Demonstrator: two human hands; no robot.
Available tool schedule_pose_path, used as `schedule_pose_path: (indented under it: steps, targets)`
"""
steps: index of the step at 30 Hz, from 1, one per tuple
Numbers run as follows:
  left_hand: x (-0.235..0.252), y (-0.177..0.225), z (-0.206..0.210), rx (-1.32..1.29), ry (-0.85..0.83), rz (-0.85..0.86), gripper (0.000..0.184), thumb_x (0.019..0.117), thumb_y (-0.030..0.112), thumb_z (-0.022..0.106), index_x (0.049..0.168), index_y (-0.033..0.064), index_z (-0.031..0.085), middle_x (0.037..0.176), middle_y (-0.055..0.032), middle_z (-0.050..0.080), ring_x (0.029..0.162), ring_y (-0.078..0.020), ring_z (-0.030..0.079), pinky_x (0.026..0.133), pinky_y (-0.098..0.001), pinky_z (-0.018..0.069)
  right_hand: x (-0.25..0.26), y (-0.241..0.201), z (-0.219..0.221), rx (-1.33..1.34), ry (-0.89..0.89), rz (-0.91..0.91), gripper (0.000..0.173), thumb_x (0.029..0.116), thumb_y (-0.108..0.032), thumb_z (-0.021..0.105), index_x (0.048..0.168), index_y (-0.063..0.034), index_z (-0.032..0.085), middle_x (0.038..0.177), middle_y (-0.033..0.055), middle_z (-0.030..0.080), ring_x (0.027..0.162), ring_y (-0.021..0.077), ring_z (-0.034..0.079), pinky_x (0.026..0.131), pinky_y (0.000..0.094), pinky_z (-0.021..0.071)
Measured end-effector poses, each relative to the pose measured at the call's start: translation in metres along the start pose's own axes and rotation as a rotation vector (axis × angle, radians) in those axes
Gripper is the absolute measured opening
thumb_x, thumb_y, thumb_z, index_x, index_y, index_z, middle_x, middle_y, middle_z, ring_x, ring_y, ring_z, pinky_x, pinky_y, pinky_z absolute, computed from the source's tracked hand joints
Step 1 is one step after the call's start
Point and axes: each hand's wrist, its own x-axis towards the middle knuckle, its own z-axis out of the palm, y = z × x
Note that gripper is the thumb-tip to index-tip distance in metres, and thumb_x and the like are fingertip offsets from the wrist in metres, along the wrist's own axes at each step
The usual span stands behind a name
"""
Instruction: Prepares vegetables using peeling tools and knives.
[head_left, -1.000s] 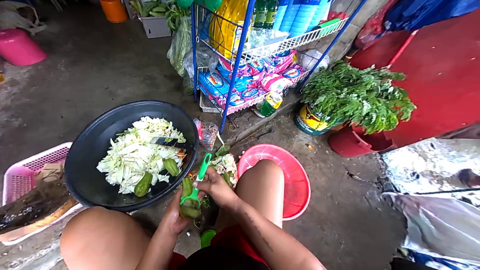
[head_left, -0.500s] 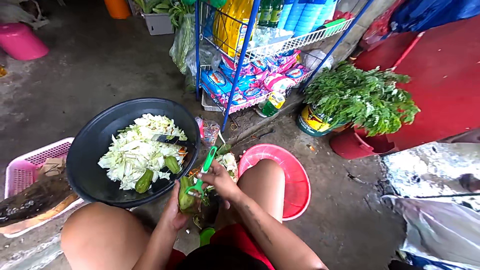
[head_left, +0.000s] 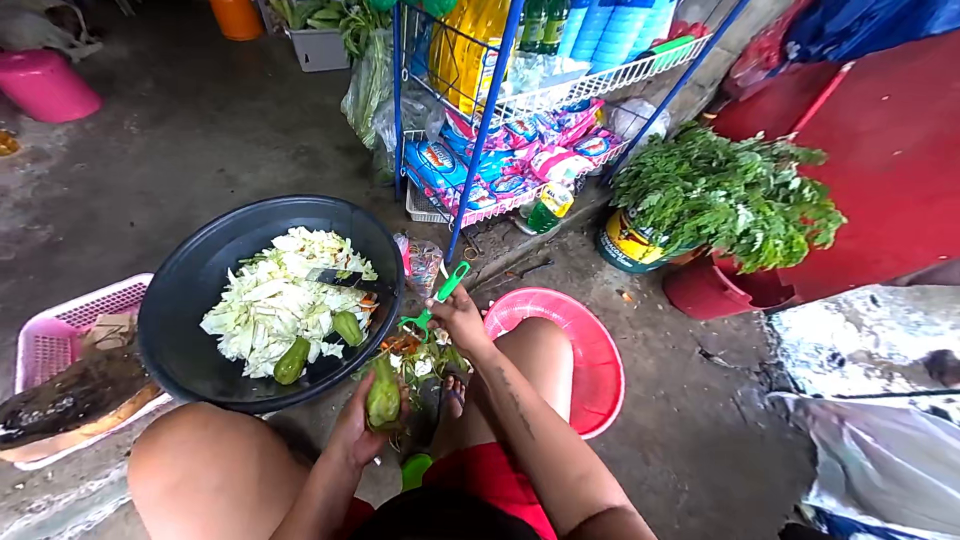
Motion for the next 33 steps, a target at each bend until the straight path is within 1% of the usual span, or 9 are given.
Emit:
schedule_pose_path:
  steps: [7, 10, 15, 20, 23, 25, 27, 30, 33]
  targets:
    - [0.002, 0.006, 0.007, 0.003, 0.005, 0.035, 0.050, 0.1107, 0.047, 0.026, 0.117, 0.0093, 0.059, 0.092, -0.0128, 0.069, 0.078, -0.0222, 0.070, 0.067, -0.0360, 0.0611, -0.064, 0.015, 0.032, 0.027, -0.352, 0.156, 0.034, 0.0966, 0.002, 0.061, 0.128, -0.0019, 0.047, 0.101, 0.0081, 0.068, 0.077, 0.0144, 0.069, 0.065, 0.0293, 0.0596]
    - [-0.004, 0.002, 0.009, 0.067, 0.038, -0.024, 0.049, 0.1101, 0.044, 0.027, 0.115, 0.0058, 0.058, 0.088, -0.0130, 0.067, 0.071, -0.0217, 0.068, 0.061, -0.0340, 0.0595, -0.047, 0.012, 0.026, -0.053, -0.276, 0.053, 0.037, 0.0968, 0.002, 0.061, 0.131, 0.0009, 0.047, 0.100, 0.0080, 0.068, 0.075, 0.0130, 0.067, 0.065, 0.0288, 0.0585]
    - [0.001, -0.004, 0.003, 0.045, -0.042, -0.021, 0.057, 0.1122, 0.046, 0.024, 0.127, 0.0017, 0.057, 0.097, -0.0142, 0.068, 0.079, -0.0229, 0.070, 0.068, -0.0354, 0.0618, -0.004, 0.005, 0.003, 0.132, -0.009, 0.036, 0.040, 0.0997, 0.004, 0.059, 0.135, -0.0001, 0.042, 0.097, 0.0126, 0.065, 0.071, 0.0181, 0.067, 0.062, 0.0322, 0.0598]
    - [-0.003, 0.009, 0.008, 0.128, 0.050, 0.016, 0.064, 0.1111, 0.054, 0.023, 0.133, 0.0027, 0.054, 0.112, -0.0169, 0.070, 0.088, -0.0238, 0.072, 0.074, -0.0362, 0.0613, -0.025, -0.003, 0.015, 0.121, -0.025, 0.105, 0.042, 0.0997, 0.003, 0.060, 0.137, -0.0006, 0.041, 0.098, 0.0132, 0.066, 0.070, 0.0181, 0.068, 0.061, 0.0316, 0.0606]
    - [-0.009, 0.009, 0.001, 0.163, -0.120, 0.051, 0.041, 0.1011, 0.024, 0.050, 0.137, 0.0051, 0.048, 0.109, -0.0169, 0.068, 0.083, -0.0219, 0.072, 0.070, -0.0322, 0.0629, -0.034, 0.002, 0.015, 0.162, -0.034, 0.194, 0.037, 0.1015, 0.000, 0.059, 0.134, -0.0016, 0.042, 0.096, 0.0126, 0.066, 0.070, 0.0187, 0.069, 0.063, 0.0328, 0.0612]
    - [-0.010, 0.012, -0.001, 0.208, -0.173, 0.056, 0.066, 0.0792, 0.019, 0.074, 0.138, 0.0104, 0.046, 0.105, -0.0143, 0.070, 0.080, -0.0214, 0.073, 0.068, -0.0323, 0.0633, -0.043, 0.005, 0.017, 0.178, -0.127, 0.263, 0.030, 0.1018, 0.000, 0.057, 0.129, -0.0023, 0.044, 0.094, 0.0108, 0.066, 0.070, 0.0181, 0.069, 0.064, 0.0332, 0.0612]
    - [-0.012, 0.014, -0.004, 0.275, -0.234, 0.063, 0.084, 0.0688, 0.023, 0.088, 0.140, 0.0119, 0.045, 0.104, -0.0114, 0.072, 0.079, -0.0205, 0.073, 0.067, -0.0332, 0.0635, -0.047, 0.008, 0.018, 0.165, -0.200, 0.285, 0.029, 0.1014, 0.001, 0.055, 0.128, -0.0033, 0.044, 0.094, 0.0088, 0.066, 0.071, 0.0164, 0.068, 0.063, 0.0313, 0.0600]
    - [-0.017, 0.013, -0.010, 0.415, -0.370, 0.013, 0.098, 0.0690, 0.031, 0.093, 0.149, 0.0108, 0.040, 0.123, -0.0118, 0.067, 0.090, -0.0220, 0.072, 0.071, -0.0345, 0.0635, -0.016, 0.012, -0.004, 0.042, -0.011, 0.143, 0.043, 0.1001, 0.000, 0.059, 0.138, 0.0002, 0.041, 0.096, 0.0109, 0.065, 0.070, 0.0160, 0.066, 0.062, 0.0314, 0.0590]
    - [-0.020, 0.012, -0.007, 0.388, -0.365, -0.026, 0.086, 0.0781, 0.035, 0.087, 0.147, 0.0100, 0.043, 0.130, -0.0149, 0.065, 0.094, -0.0251, 0.073, 0.074, -0.0358, 0.0636, 0.012, 0.011, -0.028, 0.029, 0.211, 0.060, 0.046, 0.1008, 0.000, 0.061, 0.141, 0.0005, 0.039, 0.099, 0.0149, 0.063, 0.068, 0.0177, 0.065, 0.061, 0.0327, 0.0594]
